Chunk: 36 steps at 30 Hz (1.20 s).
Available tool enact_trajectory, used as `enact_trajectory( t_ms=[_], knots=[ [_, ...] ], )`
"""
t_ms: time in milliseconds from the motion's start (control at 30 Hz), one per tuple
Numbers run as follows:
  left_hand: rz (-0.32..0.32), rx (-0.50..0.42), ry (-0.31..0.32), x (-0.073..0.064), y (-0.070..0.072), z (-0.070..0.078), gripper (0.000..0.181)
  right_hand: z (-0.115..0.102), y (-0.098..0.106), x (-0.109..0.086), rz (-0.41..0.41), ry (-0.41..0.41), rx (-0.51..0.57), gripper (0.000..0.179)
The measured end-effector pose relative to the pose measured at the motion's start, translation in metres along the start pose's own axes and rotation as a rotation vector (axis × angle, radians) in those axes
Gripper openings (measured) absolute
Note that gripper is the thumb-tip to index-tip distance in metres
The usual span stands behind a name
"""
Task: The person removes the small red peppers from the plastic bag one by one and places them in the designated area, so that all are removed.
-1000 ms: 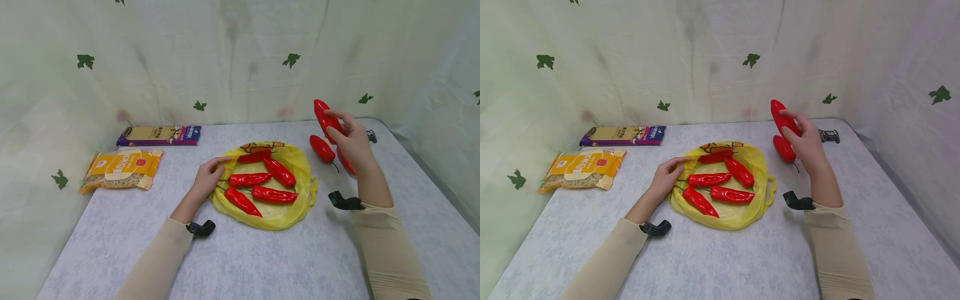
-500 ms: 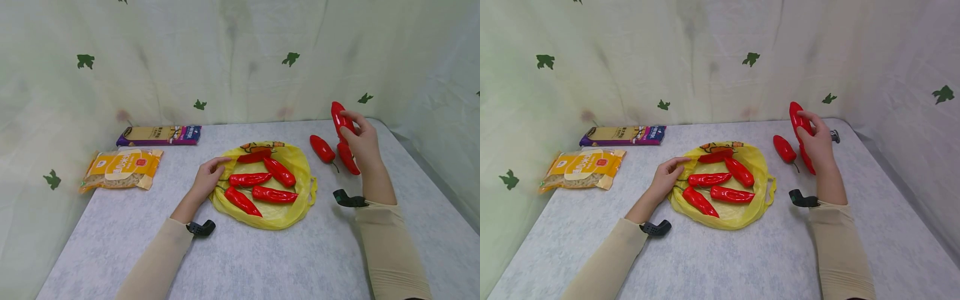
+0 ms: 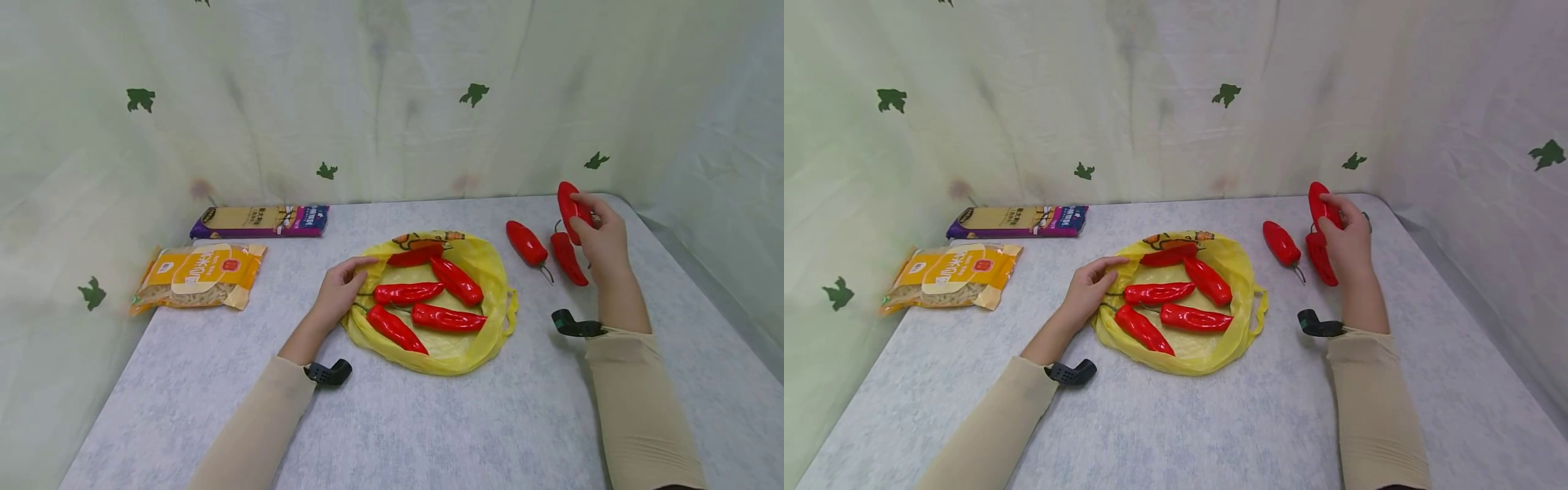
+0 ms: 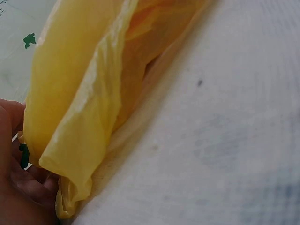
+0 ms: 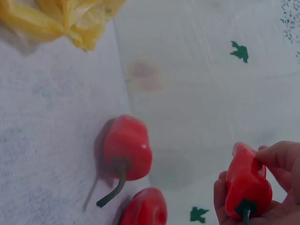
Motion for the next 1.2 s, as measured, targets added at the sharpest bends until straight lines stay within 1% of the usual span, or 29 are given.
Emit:
enact_trajectory(
  t_ms=[200, 367, 433, 600, 667, 800, 933, 1200],
  knots=[
    [0.001, 0.003, -0.004, -0.001, 0.000, 0.000, 0.034, 0.016, 0.005, 0.009, 0.022, -0.056, -0.023, 0.053],
    [-0.002, 0.013, -0.007, -0.001, -0.001, 0.001, 0.034, 0.030, 0.008, 0.015, 0.026, -0.086, -0.041, 0.051],
    [-0.002, 0.015, -0.003, 0.003, 0.000, -0.005, 0.034, 0.035, 0.009, 0.017, 0.027, -0.092, -0.051, 0.050],
    [0.003, 0.010, 0.001, 0.015, 0.002, -0.025, 0.034, 0.048, 0.009, 0.022, 0.016, -0.099, -0.094, 0.051],
    [0.006, 0.007, -0.006, 0.016, 0.002, -0.028, 0.034, 0.052, 0.009, 0.023, 0.007, -0.100, -0.119, 0.052],
    [0.012, 0.002, -0.021, 0.017, 0.002, -0.029, 0.032, 0.058, 0.008, 0.025, -0.007, -0.091, -0.166, 0.052],
    [0.019, 0.002, -0.024, 0.016, 0.002, -0.029, 0.031, 0.061, 0.005, 0.028, -0.016, -0.063, -0.208, 0.053],
    [0.023, 0.014, -0.030, 0.016, 0.002, -0.030, 0.031, 0.066, -0.003, 0.030, -0.058, -0.059, -0.233, 0.053]
  ],
)
Point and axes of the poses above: each hand's wrist, its own x-axis towards the middle knuckle, its own y-axis out of the back of the hand, z = x × y, the point moved 9 cm from there along x, towards the middle knuckle
